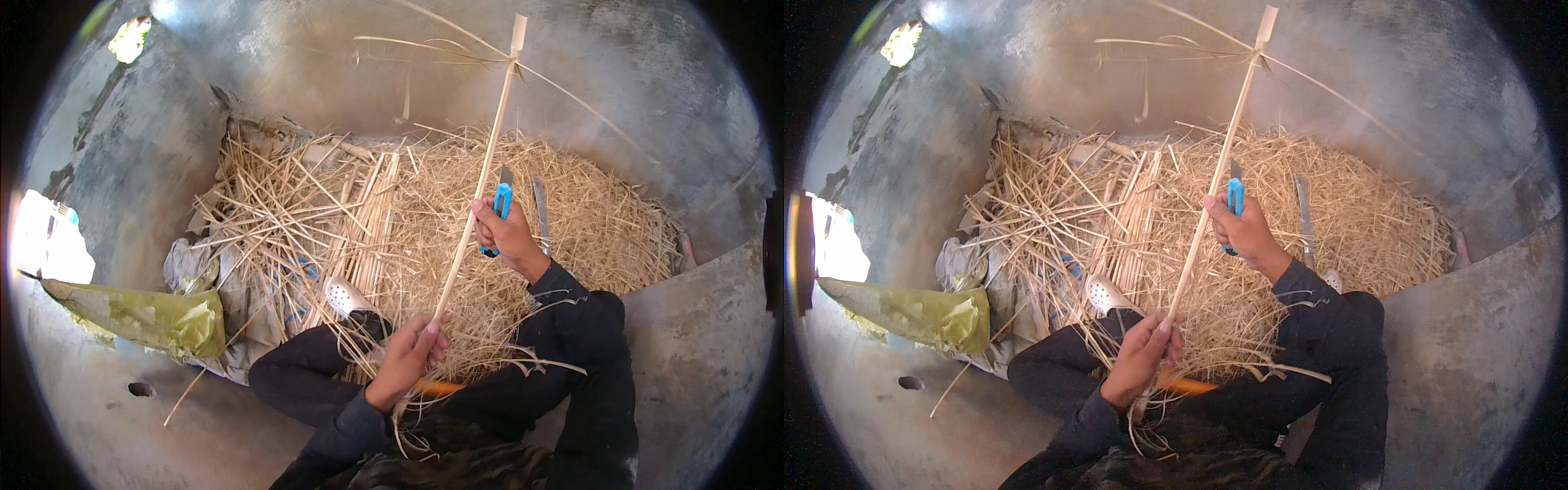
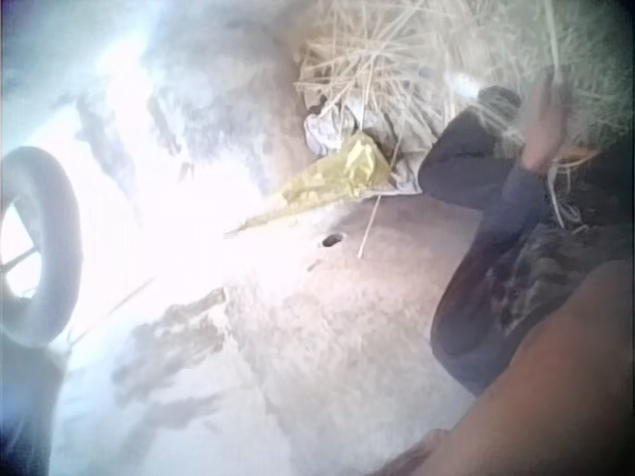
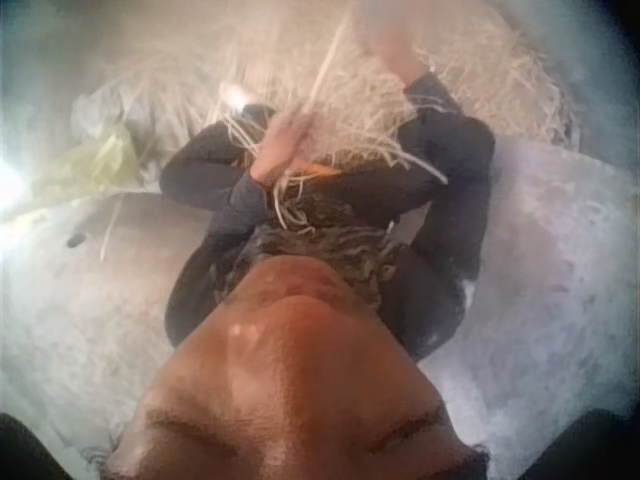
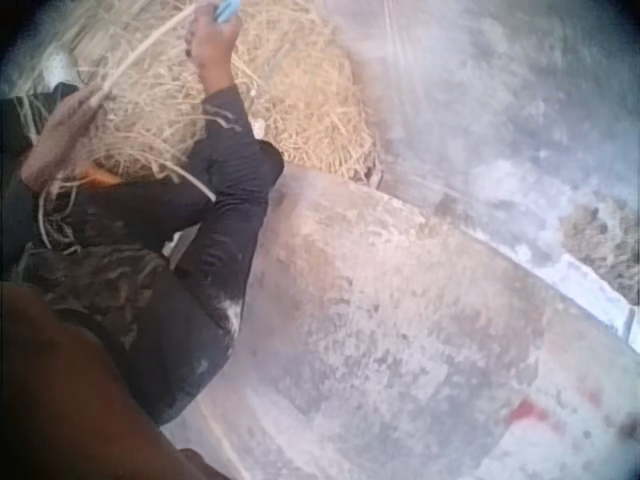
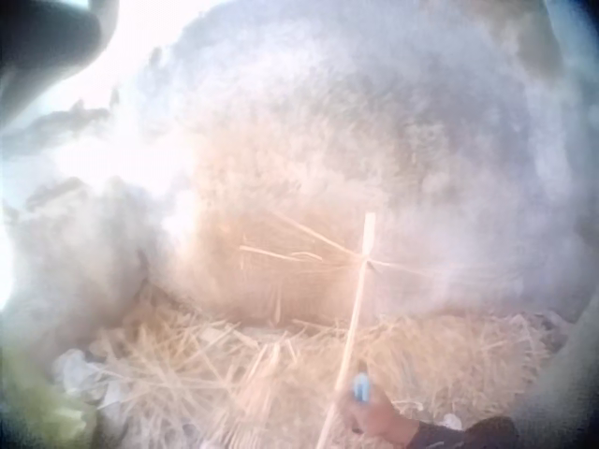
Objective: The person sits on the floor and uses a knife to split long dried sticks into thinner strips. They hold each stick with one hand and draw the knife along its length to peel off thin layers, repeating the process on multiple sticks.
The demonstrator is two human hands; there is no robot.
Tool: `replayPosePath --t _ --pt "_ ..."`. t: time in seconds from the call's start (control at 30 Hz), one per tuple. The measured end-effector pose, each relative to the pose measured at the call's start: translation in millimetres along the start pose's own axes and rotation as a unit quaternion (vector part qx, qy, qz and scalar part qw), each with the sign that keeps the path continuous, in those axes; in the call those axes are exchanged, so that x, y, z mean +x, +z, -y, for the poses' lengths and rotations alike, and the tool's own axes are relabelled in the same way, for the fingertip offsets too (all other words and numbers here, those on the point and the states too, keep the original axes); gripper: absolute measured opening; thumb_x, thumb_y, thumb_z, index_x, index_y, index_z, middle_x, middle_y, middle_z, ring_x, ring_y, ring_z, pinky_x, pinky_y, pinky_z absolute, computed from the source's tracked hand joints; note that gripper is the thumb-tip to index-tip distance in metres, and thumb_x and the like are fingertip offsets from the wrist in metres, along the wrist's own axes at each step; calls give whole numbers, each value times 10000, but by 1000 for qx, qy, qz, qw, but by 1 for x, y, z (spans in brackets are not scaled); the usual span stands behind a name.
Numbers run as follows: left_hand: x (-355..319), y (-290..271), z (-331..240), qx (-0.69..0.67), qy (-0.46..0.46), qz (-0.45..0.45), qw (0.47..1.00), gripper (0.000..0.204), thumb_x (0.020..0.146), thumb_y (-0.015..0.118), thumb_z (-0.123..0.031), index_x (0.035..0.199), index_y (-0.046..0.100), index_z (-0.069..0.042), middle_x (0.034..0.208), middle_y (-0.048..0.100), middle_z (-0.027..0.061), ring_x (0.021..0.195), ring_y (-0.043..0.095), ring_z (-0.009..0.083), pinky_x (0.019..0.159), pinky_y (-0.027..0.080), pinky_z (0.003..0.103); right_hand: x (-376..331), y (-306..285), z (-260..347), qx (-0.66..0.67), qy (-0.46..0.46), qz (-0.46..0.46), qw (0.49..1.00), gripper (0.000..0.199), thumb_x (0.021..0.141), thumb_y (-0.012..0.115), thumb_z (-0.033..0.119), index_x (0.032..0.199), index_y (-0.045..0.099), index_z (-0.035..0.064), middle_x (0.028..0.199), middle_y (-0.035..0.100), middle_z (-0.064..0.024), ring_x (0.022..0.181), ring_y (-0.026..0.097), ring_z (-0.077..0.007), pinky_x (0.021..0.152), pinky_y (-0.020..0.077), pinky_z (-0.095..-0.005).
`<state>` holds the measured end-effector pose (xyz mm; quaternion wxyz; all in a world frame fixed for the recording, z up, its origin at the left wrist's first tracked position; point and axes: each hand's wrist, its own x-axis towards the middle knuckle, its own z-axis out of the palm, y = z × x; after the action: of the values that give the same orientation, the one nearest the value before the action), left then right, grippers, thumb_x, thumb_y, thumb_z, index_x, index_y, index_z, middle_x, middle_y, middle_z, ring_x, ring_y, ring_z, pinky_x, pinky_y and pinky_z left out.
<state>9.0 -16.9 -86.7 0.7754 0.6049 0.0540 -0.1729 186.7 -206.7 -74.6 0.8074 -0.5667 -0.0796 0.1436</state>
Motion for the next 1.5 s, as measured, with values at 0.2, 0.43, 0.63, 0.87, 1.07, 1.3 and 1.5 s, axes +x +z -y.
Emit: replayPosePath --t 0.2,0.43,0.63,0.87,1.07,1.3,1.5 --pt "18 7 -13 -23 -31 -34 999 272 1011 486 -220 1180 561 -20 719 522 -34 535 407 33 482 326 179 7 -3 -8 -308 -173 8 935 481 910 541 540 760 560 84 543 463 9 408 417 -135 401 331 -291" --pt "24 -3 -32 15 9 -56 998 262 1014 471 -200 1161 584 -17 693 536 -14 514 428 37 465 335 196 -32 22 -15 -682 -249 92 681 702 774 522 766 613 542 83 466 500 -97 392 529 -267 385 393 -387" --pt "11 -3 -40 92 28 -82 992 269 1011 482 -225 1104 589 3 628 505 -16 488 416 41 450 318 192 -12 16 -14 -657 -267 52 703 755 782 475 791 576 598 74 445 515 -99 385 550 -251 385 431 -372" --pt "-5 -4 -42 201 69 -84 974 316 1017 461 -243 1137 591 18 612 469 -35 533 409 29 496 324 198 -3 12 -11 -689 -279 22 669 742 782 463 795 577 607 97 450 521 -87 401 559 -240 397 428 -378" --pt "-13 -3 -46 218 76 -78 970 305 1015 457 -221 1133 592 26 611 465 -34 562 426 34 524 341 205 -8 16 -13 -667 -342 21 662 741 765 476 806 552 578 104 424 480 -64 363 519 -237 375 398 -383" --pt "-34 9 -43 336 51 -40 940 235 1004 462 -149 1112 593 14 613 475 -17 577 466 53 547 403 226 46 -43 -15 -706 -236 -129 656 678 845 461 722 573 592 115 432 481 -40 387 516 -220 386 372 -380" --pt "-38 -1 -33 224 51 -2 973 284 1013 445 -144 1227 563 1 647 473 -25 566 438 44 516 377 214 21 -46 4 -632 -244 -79 732 693 882 381 725 687 697 140 433 462 -37 372 464 -190 377 344 -367"
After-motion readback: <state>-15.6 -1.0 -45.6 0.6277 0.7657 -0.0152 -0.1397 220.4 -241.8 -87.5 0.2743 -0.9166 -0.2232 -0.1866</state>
